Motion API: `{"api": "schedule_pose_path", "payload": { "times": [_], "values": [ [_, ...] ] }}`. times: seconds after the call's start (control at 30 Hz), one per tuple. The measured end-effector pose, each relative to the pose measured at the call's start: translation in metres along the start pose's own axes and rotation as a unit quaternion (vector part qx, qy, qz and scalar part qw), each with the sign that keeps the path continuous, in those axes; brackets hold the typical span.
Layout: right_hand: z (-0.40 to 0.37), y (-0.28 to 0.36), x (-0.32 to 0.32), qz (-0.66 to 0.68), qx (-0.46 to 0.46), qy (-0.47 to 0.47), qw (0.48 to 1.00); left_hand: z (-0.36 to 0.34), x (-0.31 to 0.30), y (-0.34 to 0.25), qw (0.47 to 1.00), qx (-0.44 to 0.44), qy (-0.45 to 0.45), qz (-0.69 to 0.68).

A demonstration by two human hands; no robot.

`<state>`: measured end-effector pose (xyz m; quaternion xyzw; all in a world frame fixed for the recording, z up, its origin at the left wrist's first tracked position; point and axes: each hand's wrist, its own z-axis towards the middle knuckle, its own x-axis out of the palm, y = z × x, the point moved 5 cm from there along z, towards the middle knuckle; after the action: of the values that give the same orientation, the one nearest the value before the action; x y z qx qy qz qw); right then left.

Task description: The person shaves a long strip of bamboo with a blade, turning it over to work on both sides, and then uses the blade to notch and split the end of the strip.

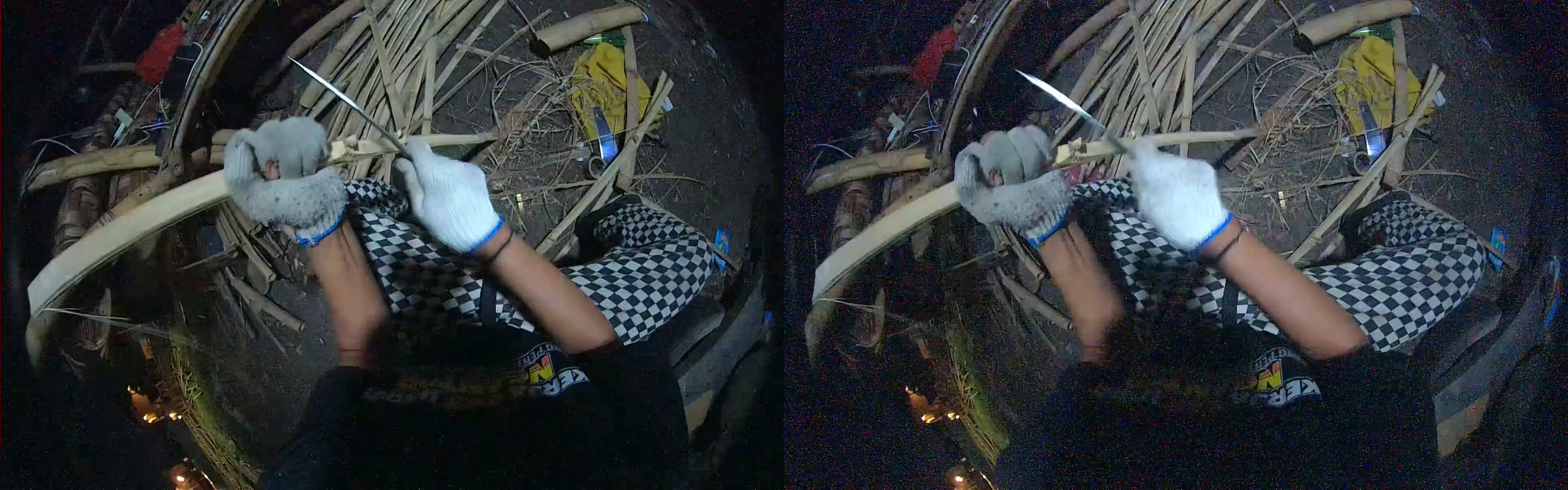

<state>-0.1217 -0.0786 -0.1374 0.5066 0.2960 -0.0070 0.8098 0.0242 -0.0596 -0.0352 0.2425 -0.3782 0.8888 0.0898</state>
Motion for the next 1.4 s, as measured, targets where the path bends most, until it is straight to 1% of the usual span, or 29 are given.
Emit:
{"api": "schedule_pose_path", "payload": {
  "times": [0.07, 0.1, 0.13, 0.2, 0.23, 0.27, 0.33, 0.37, 0.43, 0.53, 0.57, 0.6, 0.67, 0.7, 0.77, 0.8, 0.83, 0.93, 0.97, 1.07, 1.1, 1.13, 1.17, 1.2, 1.23, 1.27, 1.3, 1.33, 1.4],
  "values": [
    [0.000, -0.039, 0.026, -0.096, 0.078, 0.078, 0.989, -0.003, -0.010, -0.005, 1.000, 0.002, -0.029, 0.009],
    [0.003, -0.031, 0.019, -0.081, 0.064, 0.089, 0.991, -0.001, -0.015, -0.005, 0.998, 0.003, -0.052, 0.018],
    [0.005, -0.017, 0.012, -0.102, 0.036, 0.082, 0.991, 0.003, -0.009, -0.002, 0.999, 0.006, -0.046, 0.013],
    [-0.001, 0.016, -0.003, -0.011, -0.042, 0.026, 0.999, -0.003, -0.004, -0.004, 0.997, 0.012, -0.058, 0.041],
    [-0.002, 0.018, 0.000, -0.013, -0.014, 0.019, 1.000, -0.002, -0.004, -0.004, 0.996, 0.028, -0.035, 0.075],
    [-0.004, 0.012, 0.005, -0.010, -0.011, 0.025, 1.000, -0.005, -0.004, -0.004, 0.996, 0.025, -0.039, 0.079],
    [-0.004, -0.029, 0.025, -0.077, 0.069, 0.085, 0.991, -0.007, -0.001, -0.003, 0.992, 0.015, -0.083, 0.095],
    [-0.001, -0.048, 0.033, -0.048, 0.077, 0.056, 0.994, -0.009, -0.008, -0.008, 0.992, 0.018, -0.081, 0.094],
    [0.007, -0.028, 0.006, -0.056, 0.050, 0.038, 0.996, -0.007, -0.020, -0.013, 0.999, 0.019, -0.027, 0.028],
    [0.002, -0.006, -0.006, -0.024, 0.035, 0.043, 0.998, -0.010, -0.023, -0.016, 0.997, 0.028, -0.031, 0.058],
    [-0.003, -0.002, -0.006, 0.011, 0.022, 0.015, 1.000, -0.011, -0.024, -0.016, 0.993, 0.040, -0.067, 0.085],
    [-0.006, 0.000, -0.006, 0.047, 0.008, -0.013, 0.999, -0.010, -0.023, -0.015, 0.993, 0.041, -0.069, 0.086],
    [-0.013, -0.036, 0.029, -0.045, 0.052, 0.082, 0.994, -0.009, -0.018, -0.011, 0.998, 0.015, -0.039, 0.046],
    [-0.008, -0.033, 0.024, -0.067, 0.048, 0.086, 0.993, -0.012, -0.024, -0.016, 0.995, 0.038, -0.082, 0.041],
    [0.001, -0.026, 0.010, -0.090, 0.044, 0.081, 0.992, -0.012, -0.029, -0.014, 0.995, 0.035, -0.078, 0.043],
    [0.001, -0.010, -0.005, -0.066, 0.028, 0.061, 0.996, -0.015, -0.032, -0.015, 0.995, 0.024, -0.083, 0.054],
    [-0.002, -0.001, -0.013, -0.042, 0.012, 0.043, 0.998, -0.017, -0.027, -0.016, 0.989, 0.032, -0.093, 0.109],
    [-0.009, -0.007, -0.007, -0.022, -0.010, 0.017, 1.000, -0.017, -0.024, -0.015, 0.988, 0.022, -0.111, 0.102],
    [-0.012, -0.025, 0.012, -0.057, 0.025, 0.058, 0.996, -0.017, -0.023, -0.015, 0.988, 0.024, -0.114, 0.102],
    [-0.009, -0.032, 0.013, -0.109, 0.032, 0.062, 0.992, -0.009, -0.025, -0.009, 0.988, 0.022, -0.116, 0.097],
    [-0.005, -0.019, 0.003, -0.118, -0.008, 0.039, 0.992, -0.009, -0.030, -0.006, 0.991, 0.025, -0.109, 0.073],
    [-0.009, -0.011, 0.002, -0.110, 0.002, 0.047, 0.993, -0.015, -0.031, -0.010, 0.992, 0.013, -0.113, 0.059],
    [-0.009, -0.003, -0.003, -0.067, -0.007, 0.019, 0.998, -0.019, -0.031, -0.009, 0.986, 0.012, -0.129, 0.110],
    [-0.005, 0.001, -0.009, -0.029, -0.023, -0.016, 0.999, -0.016, -0.028, -0.005, 0.986, 0.015, -0.129, 0.108],
    [-0.008, -0.005, -0.005, -0.004, -0.029, -0.023, 0.999, -0.017, -0.025, -0.003, 0.987, 0.014, -0.132, 0.096],
    [-0.011, -0.022, 0.012, -0.067, 0.012, 0.031, 0.997, -0.017, -0.024, -0.003, 0.988, 0.015, -0.133, 0.081],
    [-0.010, -0.036, 0.022, -0.087, 0.030, 0.049, 0.995, -0.015, -0.027, 0.000, 0.986, -0.008, -0.130, 0.108],
    [-0.009, -0.044, 0.028, -0.106, 0.051, 0.066, 0.991, -0.017, -0.033, -0.004, 0.986, -0.006, -0.129, 0.106],
    [-0.003, -0.050, 0.031, -0.123, 0.030, 0.046, 0.991, -0.014, -0.037, -0.005, 0.996, -0.012, -0.091, 0.012]
  ]
}}
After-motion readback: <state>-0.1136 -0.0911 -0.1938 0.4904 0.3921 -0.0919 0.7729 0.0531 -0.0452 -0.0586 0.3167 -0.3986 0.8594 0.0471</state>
